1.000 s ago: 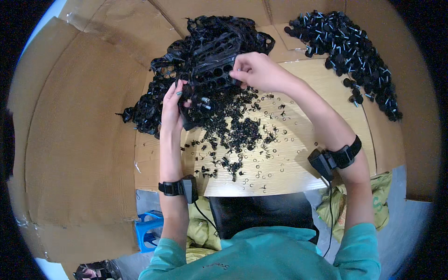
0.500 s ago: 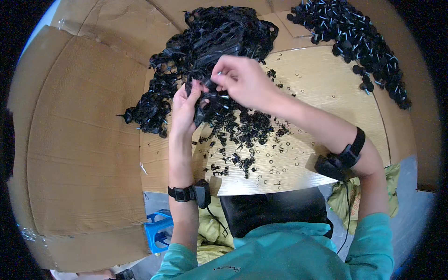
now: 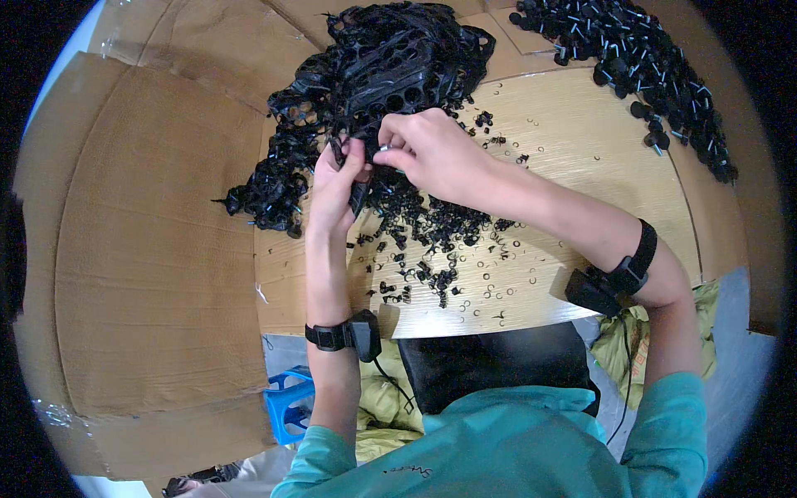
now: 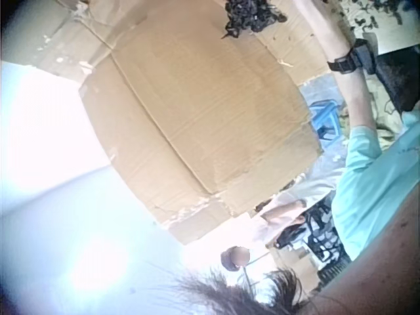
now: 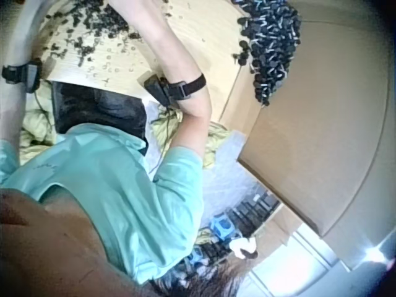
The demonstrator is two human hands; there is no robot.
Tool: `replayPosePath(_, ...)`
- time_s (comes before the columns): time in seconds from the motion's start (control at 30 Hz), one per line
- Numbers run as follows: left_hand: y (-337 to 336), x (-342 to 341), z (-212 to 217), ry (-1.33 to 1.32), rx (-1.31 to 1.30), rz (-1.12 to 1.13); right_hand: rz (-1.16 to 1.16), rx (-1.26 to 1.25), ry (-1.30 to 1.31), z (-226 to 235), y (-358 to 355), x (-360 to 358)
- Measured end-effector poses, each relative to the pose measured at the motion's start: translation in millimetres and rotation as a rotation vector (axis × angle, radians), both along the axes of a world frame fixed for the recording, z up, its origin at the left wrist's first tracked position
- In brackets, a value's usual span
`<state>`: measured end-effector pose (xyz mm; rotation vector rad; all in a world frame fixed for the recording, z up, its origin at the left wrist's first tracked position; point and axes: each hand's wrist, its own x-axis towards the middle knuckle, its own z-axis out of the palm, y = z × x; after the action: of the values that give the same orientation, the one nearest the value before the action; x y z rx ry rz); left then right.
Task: Sorting small black plastic components and assembling them into housings.
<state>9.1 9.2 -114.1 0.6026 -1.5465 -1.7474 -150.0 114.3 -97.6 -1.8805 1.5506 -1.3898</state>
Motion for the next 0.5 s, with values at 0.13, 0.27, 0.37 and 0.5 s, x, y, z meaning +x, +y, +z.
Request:
replayPosePath(0.13, 1, -4, -4, -0.056, -0.095, -0.033, -0.068, 0.016, -0.131, -3, 2, 0)
replayPosePath(0.27, 2, 2, -2, 0.066, -0.027, 0.003, 0.068, 0.044, -0.386, -4, -3, 0)
replayPosePath(0.37, -18, 30, -7, 0.174, 0.009, 0.088, 0.202, 0.159, -0.623, -4, -21, -24)
replayPosePath(0.5, -14, 13, 7, 0.253, 0.075, 0.055, 0.101, 0.304, 0.035, 19, 1, -68)
